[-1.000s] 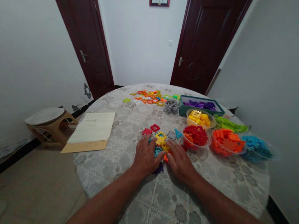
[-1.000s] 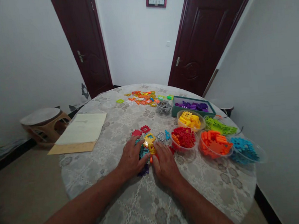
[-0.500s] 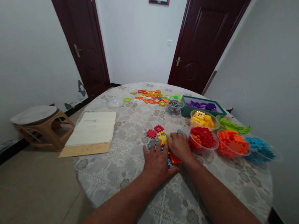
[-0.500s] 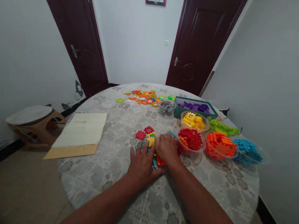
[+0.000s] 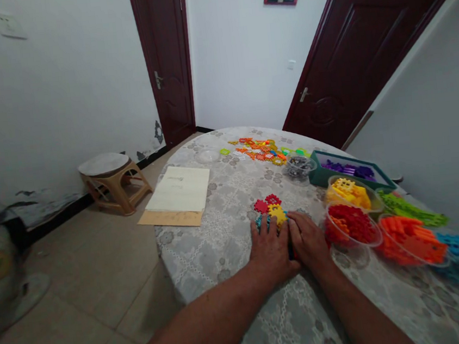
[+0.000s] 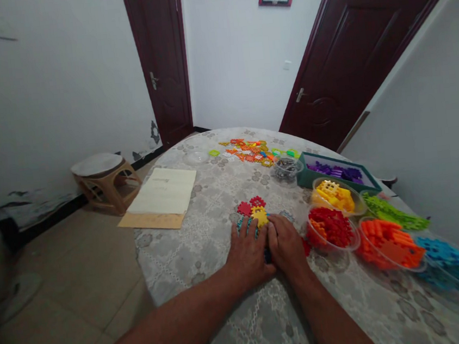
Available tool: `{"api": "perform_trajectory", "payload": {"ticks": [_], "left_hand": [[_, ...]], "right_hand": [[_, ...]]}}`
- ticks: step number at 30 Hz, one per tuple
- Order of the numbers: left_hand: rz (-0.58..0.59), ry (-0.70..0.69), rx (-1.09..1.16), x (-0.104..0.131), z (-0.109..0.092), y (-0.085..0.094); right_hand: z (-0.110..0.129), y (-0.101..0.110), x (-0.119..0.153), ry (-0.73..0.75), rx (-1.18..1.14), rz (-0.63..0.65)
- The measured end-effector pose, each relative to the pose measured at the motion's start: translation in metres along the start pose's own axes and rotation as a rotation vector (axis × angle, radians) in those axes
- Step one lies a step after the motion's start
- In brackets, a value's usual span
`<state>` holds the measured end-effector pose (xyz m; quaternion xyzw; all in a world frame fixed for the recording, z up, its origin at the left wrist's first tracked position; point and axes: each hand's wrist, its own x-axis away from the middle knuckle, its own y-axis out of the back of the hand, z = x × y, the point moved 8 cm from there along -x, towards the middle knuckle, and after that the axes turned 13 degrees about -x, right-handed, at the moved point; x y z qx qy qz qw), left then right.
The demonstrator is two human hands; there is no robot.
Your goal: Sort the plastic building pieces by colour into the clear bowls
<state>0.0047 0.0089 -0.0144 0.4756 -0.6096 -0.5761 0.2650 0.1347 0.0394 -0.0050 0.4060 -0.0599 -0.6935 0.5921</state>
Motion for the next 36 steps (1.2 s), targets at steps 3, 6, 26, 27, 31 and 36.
{"api": "perform_trajectory", "payload": {"ticks": [3,6,26,27,31,36], "left_hand": [[0.001,-0.010,0.009,0.000,-0.001,0.002],[-0.015,-0.003,-0.006,-0.001,-0.001,0.005],[-0.090,-0.009,-0.144,-0.012,-0.003,0.006],[-0.094,-0.012,-0.150,-0.012,-0.003,0.006],[-0.114,-0.041,-0.165,-0.013,-0.003,0.003],[-0.123,-0.062,-0.181,-0.015,-0.002,0.002]], "right_hand": [[0.001,0.005,-0.001,-0.049,-0.054,-0.013],[-0.002,0.013,-0.002,-0.150,-0.157,-0.078],[0.043,0.073,0.028,-0.023,0.080,0.349],[0.036,0.071,0.038,-0.033,0.150,0.397],[0.007,0.062,0.062,-0.073,0.248,0.470],[-0.012,0.056,0.057,-0.095,0.094,0.388]]}}
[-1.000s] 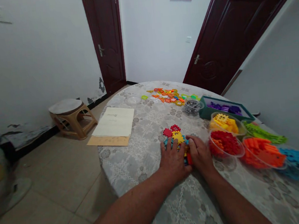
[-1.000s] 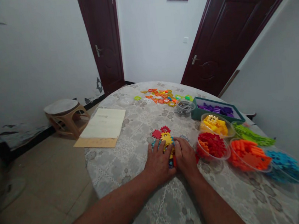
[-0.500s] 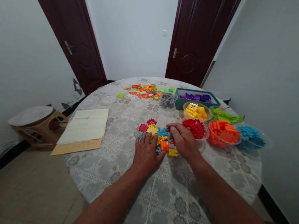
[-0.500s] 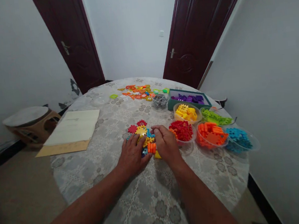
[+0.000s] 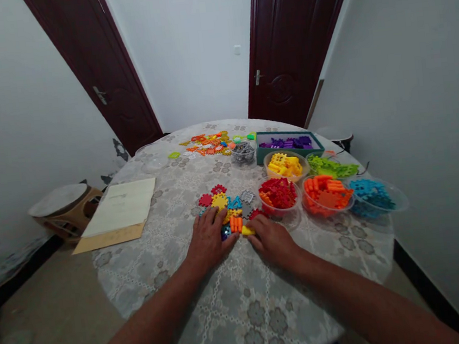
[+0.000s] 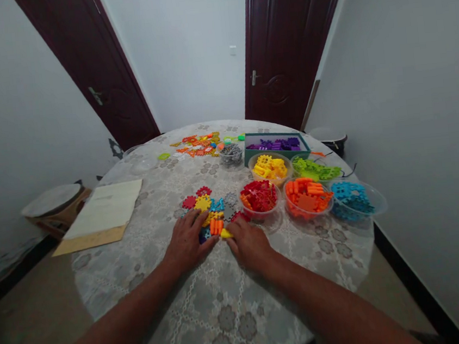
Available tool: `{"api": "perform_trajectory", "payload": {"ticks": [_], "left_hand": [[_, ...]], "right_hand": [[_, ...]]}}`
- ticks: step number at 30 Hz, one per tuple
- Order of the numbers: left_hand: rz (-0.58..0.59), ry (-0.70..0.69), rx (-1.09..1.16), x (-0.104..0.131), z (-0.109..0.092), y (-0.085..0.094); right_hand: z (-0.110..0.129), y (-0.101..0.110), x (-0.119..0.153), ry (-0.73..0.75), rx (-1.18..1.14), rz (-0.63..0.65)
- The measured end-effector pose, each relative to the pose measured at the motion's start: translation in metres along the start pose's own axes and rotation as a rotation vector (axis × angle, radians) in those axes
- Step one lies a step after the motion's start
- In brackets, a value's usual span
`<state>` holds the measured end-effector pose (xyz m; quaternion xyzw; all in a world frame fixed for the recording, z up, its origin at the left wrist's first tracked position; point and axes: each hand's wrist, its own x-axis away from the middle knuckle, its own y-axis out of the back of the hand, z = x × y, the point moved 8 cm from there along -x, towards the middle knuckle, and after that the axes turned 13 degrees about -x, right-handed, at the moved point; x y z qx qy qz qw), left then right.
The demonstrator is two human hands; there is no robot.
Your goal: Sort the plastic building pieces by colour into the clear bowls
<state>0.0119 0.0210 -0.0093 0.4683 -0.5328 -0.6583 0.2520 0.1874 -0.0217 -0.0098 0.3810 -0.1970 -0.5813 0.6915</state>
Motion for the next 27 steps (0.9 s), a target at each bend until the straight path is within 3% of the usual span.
{"api": "perform_trajectory", "payload": {"ticks": [7,17,27], "left_hand": [[0.013,-0.024,-0.015,-0.001,-0.002,0.001],[-0.009,-0.042,-0.029,-0.001,-0.001,0.000],[-0.025,-0.055,-0.035,-0.002,-0.001,0.002]], "right_hand": [[-0.014,0.008,0.000,0.030,-0.255,-0.155],[-0.018,0.005,0.003,0.022,-0.300,-0.161],[-0.010,0.007,0.002,0.021,-0.205,-0.119]]}}
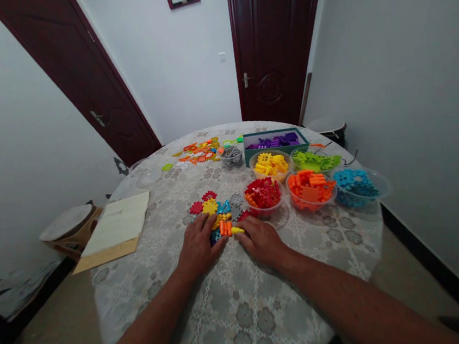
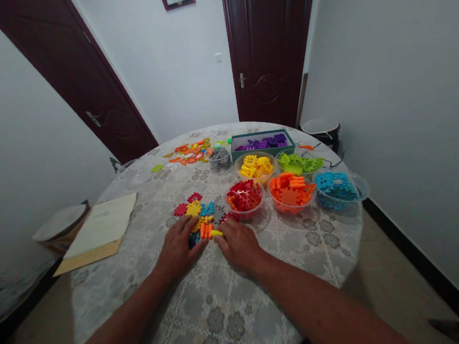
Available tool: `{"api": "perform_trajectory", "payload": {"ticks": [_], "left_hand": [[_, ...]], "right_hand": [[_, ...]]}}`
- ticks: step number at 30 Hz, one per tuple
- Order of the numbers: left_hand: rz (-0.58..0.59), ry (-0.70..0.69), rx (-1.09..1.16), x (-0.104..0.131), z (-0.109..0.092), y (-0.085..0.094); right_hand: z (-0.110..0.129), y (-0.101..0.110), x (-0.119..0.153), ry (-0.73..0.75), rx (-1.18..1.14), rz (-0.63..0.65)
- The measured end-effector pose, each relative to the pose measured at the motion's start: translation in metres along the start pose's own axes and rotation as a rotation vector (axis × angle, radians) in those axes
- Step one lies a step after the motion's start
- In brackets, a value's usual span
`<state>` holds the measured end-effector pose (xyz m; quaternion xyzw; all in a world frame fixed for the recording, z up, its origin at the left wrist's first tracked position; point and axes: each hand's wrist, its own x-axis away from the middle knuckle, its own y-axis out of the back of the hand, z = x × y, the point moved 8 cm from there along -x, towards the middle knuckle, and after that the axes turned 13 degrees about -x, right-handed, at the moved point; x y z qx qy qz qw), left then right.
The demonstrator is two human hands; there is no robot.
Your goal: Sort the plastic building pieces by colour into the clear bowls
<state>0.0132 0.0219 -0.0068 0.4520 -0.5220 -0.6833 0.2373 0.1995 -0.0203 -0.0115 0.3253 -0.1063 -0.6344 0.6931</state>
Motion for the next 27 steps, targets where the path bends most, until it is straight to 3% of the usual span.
{"api": "perform_trajectory", "payload": {"ticks": [6,15,21,24,27], "left_hand": [[-0.021,-0.018,-0.004,-0.002,0.000,0.002],[-0.053,-0.020,-0.009,-0.001,0.004,-0.001],[-0.080,-0.035,0.005,0.000,0.006,-0.004],[-0.068,-0.019,-0.001,0.001,0.006,-0.005],[-0.040,0.006,-0.010,-0.002,0.005,-0.005]], "right_hand": [[0.003,0.000,-0.001,-0.023,0.073,0.014],[0.008,0.002,0.000,-0.040,-0.064,0.022],[0.018,0.002,0.006,0.128,-0.168,-0.029],[0.035,0.021,0.011,0.252,-0.227,-0.107],[0.048,0.062,0.011,0.280,-0.212,-0.255]]}}
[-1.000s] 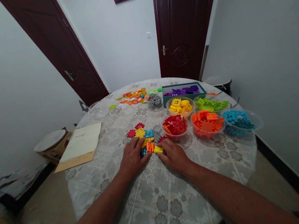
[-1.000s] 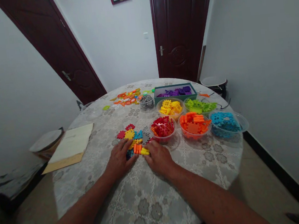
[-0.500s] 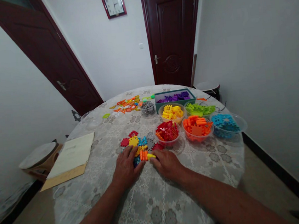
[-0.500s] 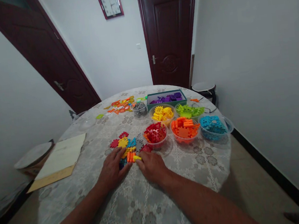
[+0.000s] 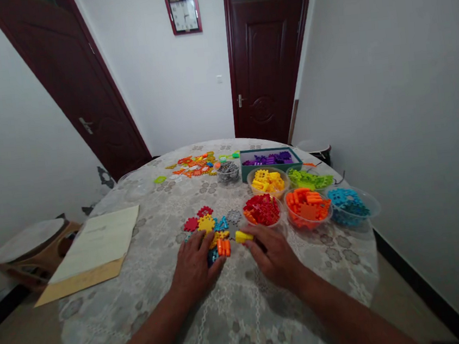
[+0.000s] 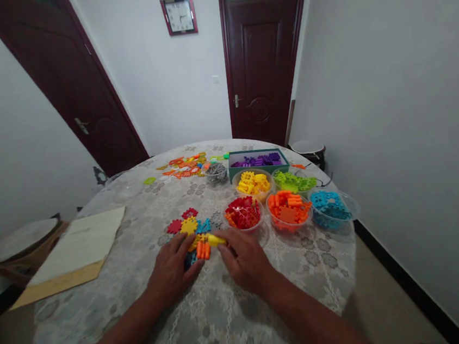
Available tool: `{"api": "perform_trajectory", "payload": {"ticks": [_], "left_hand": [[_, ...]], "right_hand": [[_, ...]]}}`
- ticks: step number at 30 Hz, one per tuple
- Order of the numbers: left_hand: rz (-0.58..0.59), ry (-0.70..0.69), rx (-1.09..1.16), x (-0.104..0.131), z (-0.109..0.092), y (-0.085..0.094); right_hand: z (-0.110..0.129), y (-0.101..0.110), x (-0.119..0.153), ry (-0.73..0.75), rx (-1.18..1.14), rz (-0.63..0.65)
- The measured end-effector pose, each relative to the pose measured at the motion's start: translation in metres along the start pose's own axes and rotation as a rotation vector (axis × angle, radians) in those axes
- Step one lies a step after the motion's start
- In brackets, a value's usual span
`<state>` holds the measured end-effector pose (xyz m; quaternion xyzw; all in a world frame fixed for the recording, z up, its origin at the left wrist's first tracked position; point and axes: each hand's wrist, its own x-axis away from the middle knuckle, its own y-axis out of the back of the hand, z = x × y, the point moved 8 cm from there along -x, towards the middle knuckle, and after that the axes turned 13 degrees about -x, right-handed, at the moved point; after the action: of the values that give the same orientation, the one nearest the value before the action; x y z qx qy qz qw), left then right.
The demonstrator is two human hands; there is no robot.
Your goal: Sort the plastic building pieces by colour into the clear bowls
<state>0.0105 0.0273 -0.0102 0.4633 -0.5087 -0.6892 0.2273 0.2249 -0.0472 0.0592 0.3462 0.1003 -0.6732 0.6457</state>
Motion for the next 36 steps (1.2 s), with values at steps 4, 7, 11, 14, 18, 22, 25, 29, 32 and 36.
{"api": "perform_trajectory", "payload": {"ticks": [4,7,11,14,18,22,25,29,32,36], "left_hand": [[0.022,-0.017,0.002,-0.009,-0.003,0.004],[-0.013,-0.027,0.021,-0.014,-0.002,0.008],[-0.076,0.004,0.056,-0.012,0.006,0.010],[-0.071,0.012,0.066,-0.011,0.009,0.009],[-0.063,0.030,0.099,-0.014,0.016,0.008],[-0.074,0.032,0.127,-0.015,0.027,0.007],[-0.078,0.029,0.137,-0.014,0.034,0.006],[-0.081,0.041,0.139,-0.012,0.038,0.011],[-0.081,0.037,0.167,-0.013,0.038,0.015],[-0.077,0.032,0.196,-0.013,0.037,0.015]], "right_hand": [[-0.005,0.058,-0.043,-0.112,0.242,-0.161],[-0.035,0.083,-0.085,-0.217,0.487,-0.158],[-0.085,0.095,-0.121,-0.407,0.692,-0.137],[-0.091,0.094,-0.126,-0.400,0.697,-0.193],[-0.043,0.073,-0.101,-0.151,0.566,-0.292],[-0.001,0.010,-0.056,-0.036,0.466,-0.067],[-0.006,-0.045,-0.025,-0.156,0.626,0.241],[-0.034,-0.074,-0.002,-0.465,0.947,0.497],[-0.039,-0.077,0.001,-0.541,1.008,0.566],[-0.034,-0.085,0.003,-0.426,0.806,0.594]]}}
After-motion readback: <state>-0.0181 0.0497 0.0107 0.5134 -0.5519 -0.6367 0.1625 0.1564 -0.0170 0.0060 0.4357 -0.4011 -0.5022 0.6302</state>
